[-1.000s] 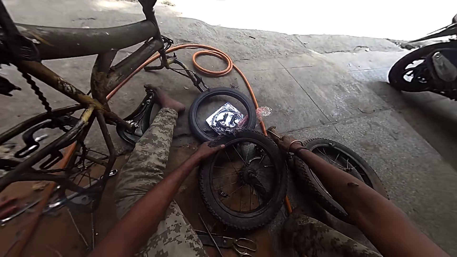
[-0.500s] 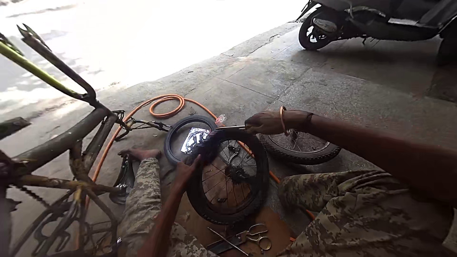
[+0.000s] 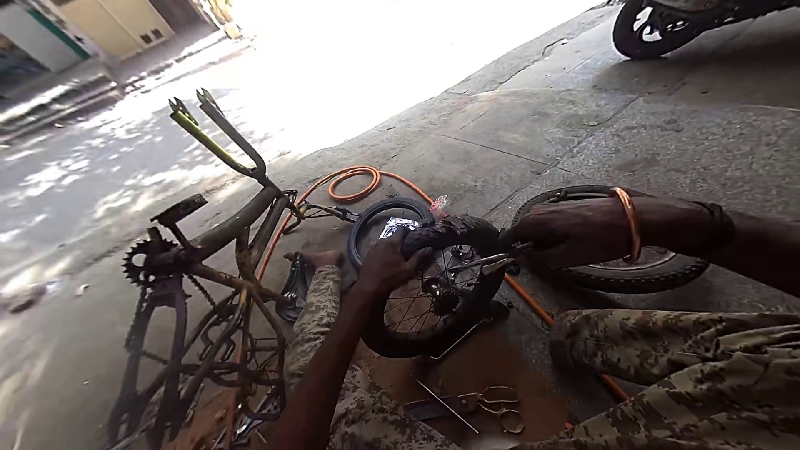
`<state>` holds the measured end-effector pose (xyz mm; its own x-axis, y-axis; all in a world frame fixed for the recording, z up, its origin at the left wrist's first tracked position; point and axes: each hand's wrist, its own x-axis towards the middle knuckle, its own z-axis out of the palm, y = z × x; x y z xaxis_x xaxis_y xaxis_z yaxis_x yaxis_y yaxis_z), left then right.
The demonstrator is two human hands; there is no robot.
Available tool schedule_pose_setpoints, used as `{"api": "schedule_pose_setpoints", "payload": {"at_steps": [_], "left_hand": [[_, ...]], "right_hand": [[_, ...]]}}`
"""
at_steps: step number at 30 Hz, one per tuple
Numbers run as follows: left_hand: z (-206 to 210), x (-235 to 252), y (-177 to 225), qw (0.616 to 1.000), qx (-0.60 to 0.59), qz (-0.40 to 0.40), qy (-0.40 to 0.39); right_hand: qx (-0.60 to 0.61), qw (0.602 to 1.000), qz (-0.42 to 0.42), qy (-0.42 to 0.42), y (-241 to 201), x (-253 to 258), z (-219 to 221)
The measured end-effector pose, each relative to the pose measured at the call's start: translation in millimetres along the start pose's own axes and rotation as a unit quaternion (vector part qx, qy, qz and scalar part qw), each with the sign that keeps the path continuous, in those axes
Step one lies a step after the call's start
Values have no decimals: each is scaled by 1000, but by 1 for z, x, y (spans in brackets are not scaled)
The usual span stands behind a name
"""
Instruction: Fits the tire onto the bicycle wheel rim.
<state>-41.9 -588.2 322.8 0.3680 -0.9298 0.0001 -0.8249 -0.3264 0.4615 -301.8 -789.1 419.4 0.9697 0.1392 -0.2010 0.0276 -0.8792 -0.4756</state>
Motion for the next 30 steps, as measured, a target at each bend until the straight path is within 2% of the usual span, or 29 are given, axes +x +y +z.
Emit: {"api": "schedule_pose_setpoints", "payload": {"at_steps": [2, 3, 5, 6, 8, 10, 14, 17, 19, 20, 22, 25, 27, 30], "left_hand": [[-9, -18, 4, 998, -53, 16, -14], [-12, -35, 7, 998, -62, -14, -12], [5, -74, 1, 993, -49, -86, 65], [20, -88, -9, 988, -27, -96, 116], [32, -100, -24, 980, 0, -92, 179], [17, -94, -27, 976, -5, -80, 204], [-31, -63, 4, 986, 65, -73, 132], [-14, -24, 29, 988, 135, -63, 35], [1, -3, 36, 986, 157, -33, -37], [-3, 5, 37, 988, 151, -8, -41], [-23, 2, 33, 992, 121, 5, -22], [-37, -37, -5, 993, 90, -62, 44], [-21, -68, -38, 988, 58, -93, 113], [19, -93, -54, 977, 63, -87, 185]], "right_hand": [[-26, 999, 23, -17, 5, 1, 4], [-34, 999, 31, -21, 7, 0, 4], [-45, 998, 32, -15, 13, -3, 5], [-54, 998, 32, -8, 16, -4, 4], [-65, 998, 26, -8, 19, -4, 4], [-75, 997, 22, -23, 18, -2, 4], [-60, 998, -14, -26, 17, 7, 6], [-34, 998, -41, -37, 16, 15, 10], [-46, 997, -27, -51, 13, 22, 10], [-56, 997, -10, -54, 10, 24, 8], [-73, 996, 10, -40, 8, 24, 9], [-69, 998, 15, -2, 10, 15, 9], [-62, 998, 15, 19, 15, 8, 11], [-48, 998, 21, 26, 11, 7, 16]]}}
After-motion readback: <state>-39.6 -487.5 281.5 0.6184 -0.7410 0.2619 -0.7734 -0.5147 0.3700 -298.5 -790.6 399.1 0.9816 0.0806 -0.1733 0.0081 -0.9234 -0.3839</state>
